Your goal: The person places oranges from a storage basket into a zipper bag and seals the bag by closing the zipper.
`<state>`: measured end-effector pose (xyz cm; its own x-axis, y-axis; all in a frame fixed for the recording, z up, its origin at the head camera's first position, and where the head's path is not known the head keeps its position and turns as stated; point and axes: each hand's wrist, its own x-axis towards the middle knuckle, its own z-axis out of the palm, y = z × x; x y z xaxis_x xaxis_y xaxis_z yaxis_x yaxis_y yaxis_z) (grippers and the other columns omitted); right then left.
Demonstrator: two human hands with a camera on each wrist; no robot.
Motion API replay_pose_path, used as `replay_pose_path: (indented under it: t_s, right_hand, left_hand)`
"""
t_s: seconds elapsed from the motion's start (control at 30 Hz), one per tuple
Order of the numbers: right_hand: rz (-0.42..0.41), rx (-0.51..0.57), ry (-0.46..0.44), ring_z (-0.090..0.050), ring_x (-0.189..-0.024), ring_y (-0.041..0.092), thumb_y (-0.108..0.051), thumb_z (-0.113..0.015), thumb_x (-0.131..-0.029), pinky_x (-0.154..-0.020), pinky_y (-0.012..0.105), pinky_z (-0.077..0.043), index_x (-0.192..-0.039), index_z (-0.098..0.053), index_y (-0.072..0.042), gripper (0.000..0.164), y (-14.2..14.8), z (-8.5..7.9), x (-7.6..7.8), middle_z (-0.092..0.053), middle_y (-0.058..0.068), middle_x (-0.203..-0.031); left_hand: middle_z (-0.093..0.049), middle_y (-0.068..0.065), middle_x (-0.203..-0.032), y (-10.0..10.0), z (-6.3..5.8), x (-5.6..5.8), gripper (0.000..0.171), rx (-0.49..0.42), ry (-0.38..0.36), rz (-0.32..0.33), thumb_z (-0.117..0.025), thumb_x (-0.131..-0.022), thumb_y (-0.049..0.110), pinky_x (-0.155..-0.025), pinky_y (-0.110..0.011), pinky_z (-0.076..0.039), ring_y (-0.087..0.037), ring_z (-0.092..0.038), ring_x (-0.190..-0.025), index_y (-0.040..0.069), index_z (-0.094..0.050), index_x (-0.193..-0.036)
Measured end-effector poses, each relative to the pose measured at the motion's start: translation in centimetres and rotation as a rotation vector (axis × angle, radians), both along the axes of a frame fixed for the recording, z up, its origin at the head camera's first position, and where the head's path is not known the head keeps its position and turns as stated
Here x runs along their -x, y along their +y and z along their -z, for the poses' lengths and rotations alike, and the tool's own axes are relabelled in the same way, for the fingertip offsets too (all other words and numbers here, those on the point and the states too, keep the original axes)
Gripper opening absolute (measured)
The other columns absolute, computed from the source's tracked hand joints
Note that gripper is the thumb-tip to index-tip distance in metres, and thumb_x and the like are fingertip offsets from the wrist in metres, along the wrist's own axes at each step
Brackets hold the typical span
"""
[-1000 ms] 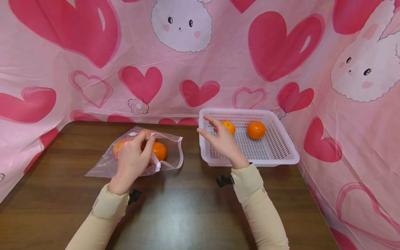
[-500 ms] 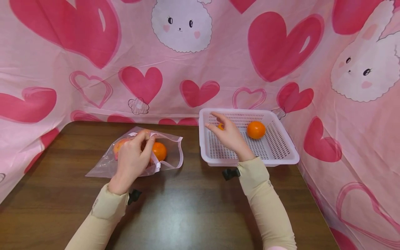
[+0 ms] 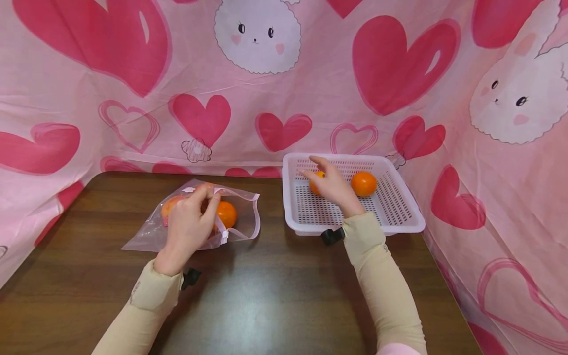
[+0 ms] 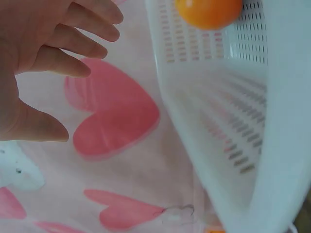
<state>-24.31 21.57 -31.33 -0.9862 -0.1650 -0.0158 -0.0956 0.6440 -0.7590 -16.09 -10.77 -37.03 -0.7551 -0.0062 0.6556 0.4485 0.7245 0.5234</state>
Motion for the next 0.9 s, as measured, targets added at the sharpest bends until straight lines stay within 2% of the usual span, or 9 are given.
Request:
replay_pose_path:
  t_s: [0.27, 0.5, 0.67, 0.9]
  right_hand:
    - [0.014, -0.004, 0.000, -0.036, -0.143, 0.040, -0.041, -0.058, -0.102, -0.114, 0.055, -0.029, -0.157, -0.035, -0.005, 0.069, 1.2, 0.1, 1.8, -0.037, 0.019, -0.158]
    - [0.048, -0.002, -0.082, -0.034, -0.143, 0.040, -0.047, -0.059, -0.100, -0.112, 0.058, -0.030, -0.158, -0.032, -0.006, 0.076, 2.0, 0.0, 3.0, -0.033, 0.020, -0.159]
    - [0.058, -0.015, -0.117, -0.033, -0.143, 0.041, -0.050, -0.060, -0.099, -0.112, 0.060, -0.028, -0.158, -0.030, -0.005, 0.080, 2.6, 0.4, 3.9, -0.032, 0.020, -0.160]
    - [0.091, -0.049, -0.210, -0.032, -0.141, 0.043, -0.048, -0.062, -0.097, -0.112, 0.064, -0.025, -0.159, -0.028, -0.007, 0.082, 3.4, 1.1, 4.6, -0.030, 0.020, -0.160]
  left_hand:
    - [-0.045, 0.003, -0.057, 0.0, 0.0, 0.0, 0.023, 0.003, -0.011, -0.004, -0.061, -0.100, 0.024, -0.043, -0.036, -0.034, -0.018, -0.040, -0.045, 0.014, -0.056, -0.080]
    - [-0.045, 0.003, -0.057, -0.1, 0.1, -0.1, 0.023, 0.003, -0.006, -0.002, -0.062, -0.100, 0.024, -0.043, -0.036, -0.034, -0.018, -0.040, -0.045, 0.014, -0.056, -0.080]
    - [-0.045, 0.003, -0.057, -0.1, 0.1, -0.1, 0.023, 0.005, -0.005, -0.003, -0.062, -0.100, 0.024, -0.043, -0.035, -0.035, -0.018, -0.040, -0.045, 0.014, -0.056, -0.080]
    - [-0.045, 0.004, -0.057, -0.2, 0.0, 0.0, 0.021, 0.012, -0.005, -0.001, -0.063, -0.096, 0.020, -0.043, -0.036, -0.034, -0.018, -0.040, -0.045, 0.016, -0.054, -0.077]
